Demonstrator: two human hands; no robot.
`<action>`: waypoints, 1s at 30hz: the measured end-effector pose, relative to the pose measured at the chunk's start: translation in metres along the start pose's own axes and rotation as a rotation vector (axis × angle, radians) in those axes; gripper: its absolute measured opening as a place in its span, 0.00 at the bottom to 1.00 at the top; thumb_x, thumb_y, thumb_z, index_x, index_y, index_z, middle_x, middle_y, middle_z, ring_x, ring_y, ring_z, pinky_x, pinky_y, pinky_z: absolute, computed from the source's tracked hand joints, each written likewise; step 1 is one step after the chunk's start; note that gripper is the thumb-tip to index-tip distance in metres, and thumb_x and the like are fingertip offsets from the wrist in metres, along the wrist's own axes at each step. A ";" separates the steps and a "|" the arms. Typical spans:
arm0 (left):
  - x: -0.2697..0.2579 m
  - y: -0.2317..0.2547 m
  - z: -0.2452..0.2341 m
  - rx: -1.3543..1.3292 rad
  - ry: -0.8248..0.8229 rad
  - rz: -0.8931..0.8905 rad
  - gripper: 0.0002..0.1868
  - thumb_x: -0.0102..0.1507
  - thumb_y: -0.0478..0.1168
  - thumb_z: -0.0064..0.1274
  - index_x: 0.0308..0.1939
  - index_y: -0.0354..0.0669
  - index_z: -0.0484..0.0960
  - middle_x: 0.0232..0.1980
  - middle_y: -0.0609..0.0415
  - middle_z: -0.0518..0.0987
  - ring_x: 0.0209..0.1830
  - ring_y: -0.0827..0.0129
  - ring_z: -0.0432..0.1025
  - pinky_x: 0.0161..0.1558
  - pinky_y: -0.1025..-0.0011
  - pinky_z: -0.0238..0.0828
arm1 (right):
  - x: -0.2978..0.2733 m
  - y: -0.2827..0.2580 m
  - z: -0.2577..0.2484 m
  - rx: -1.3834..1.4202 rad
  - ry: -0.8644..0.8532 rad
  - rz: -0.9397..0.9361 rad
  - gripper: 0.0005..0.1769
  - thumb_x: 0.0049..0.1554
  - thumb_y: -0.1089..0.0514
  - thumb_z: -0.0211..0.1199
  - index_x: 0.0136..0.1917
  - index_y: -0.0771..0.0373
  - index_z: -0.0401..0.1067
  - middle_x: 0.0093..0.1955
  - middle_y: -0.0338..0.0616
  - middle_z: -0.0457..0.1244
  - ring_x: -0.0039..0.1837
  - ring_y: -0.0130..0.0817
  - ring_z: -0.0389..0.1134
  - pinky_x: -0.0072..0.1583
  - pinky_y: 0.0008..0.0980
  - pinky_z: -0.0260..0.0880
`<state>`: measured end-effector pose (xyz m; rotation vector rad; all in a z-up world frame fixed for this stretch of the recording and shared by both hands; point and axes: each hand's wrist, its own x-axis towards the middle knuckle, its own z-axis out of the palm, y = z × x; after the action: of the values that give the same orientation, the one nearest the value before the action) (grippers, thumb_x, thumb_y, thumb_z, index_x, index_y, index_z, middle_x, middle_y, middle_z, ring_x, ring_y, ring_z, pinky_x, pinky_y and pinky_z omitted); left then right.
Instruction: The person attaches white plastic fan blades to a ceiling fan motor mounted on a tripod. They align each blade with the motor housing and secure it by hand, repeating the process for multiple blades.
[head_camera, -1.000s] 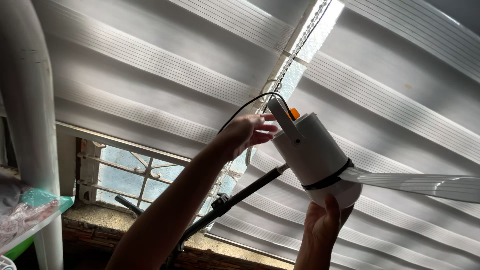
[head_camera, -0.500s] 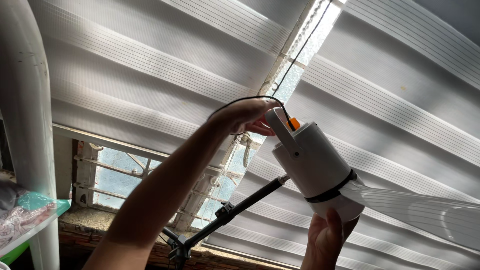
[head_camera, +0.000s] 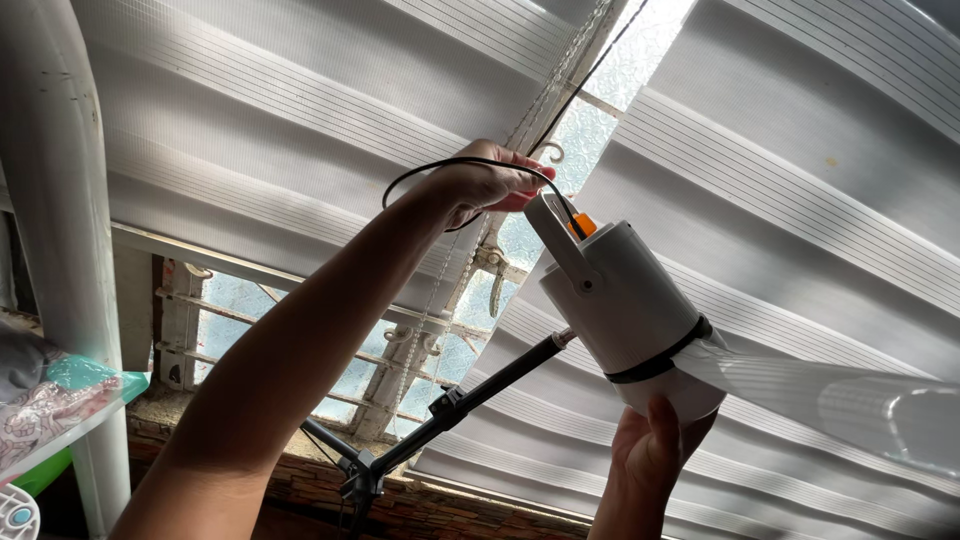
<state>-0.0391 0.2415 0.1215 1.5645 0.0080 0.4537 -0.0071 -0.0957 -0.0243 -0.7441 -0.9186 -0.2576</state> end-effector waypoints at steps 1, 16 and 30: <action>0.000 0.000 -0.001 -0.036 -0.030 0.035 0.17 0.60 0.38 0.60 0.53 0.43 0.86 0.50 0.50 0.87 0.45 0.75 0.82 0.47 0.77 0.84 | -0.001 -0.001 0.001 -0.005 0.006 0.000 0.49 0.51 0.56 0.78 0.78 0.62 0.57 0.71 0.46 0.61 0.73 0.40 0.63 0.72 0.42 0.69; 0.044 0.032 0.018 0.128 0.214 0.301 0.09 0.61 0.32 0.52 0.44 0.42 0.83 0.47 0.49 0.88 0.45 0.72 0.83 0.50 0.72 0.81 | 0.044 -0.023 0.036 -0.038 0.105 0.068 0.53 0.50 0.55 0.73 0.80 0.65 0.48 0.73 0.53 0.55 0.74 0.48 0.60 0.67 0.50 0.74; 0.090 0.085 0.038 0.722 0.566 0.561 0.07 0.60 0.38 0.57 0.41 0.41 0.83 0.43 0.48 0.86 0.42 0.70 0.80 0.47 0.69 0.78 | 0.096 -0.017 0.064 0.149 0.251 0.400 0.61 0.43 0.43 0.77 0.79 0.60 0.46 0.72 0.59 0.54 0.72 0.53 0.65 0.58 0.50 0.77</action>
<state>0.0312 0.2259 0.2292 2.0825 0.1892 1.4491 0.0015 -0.0542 0.0845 -0.7213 -0.5296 0.0701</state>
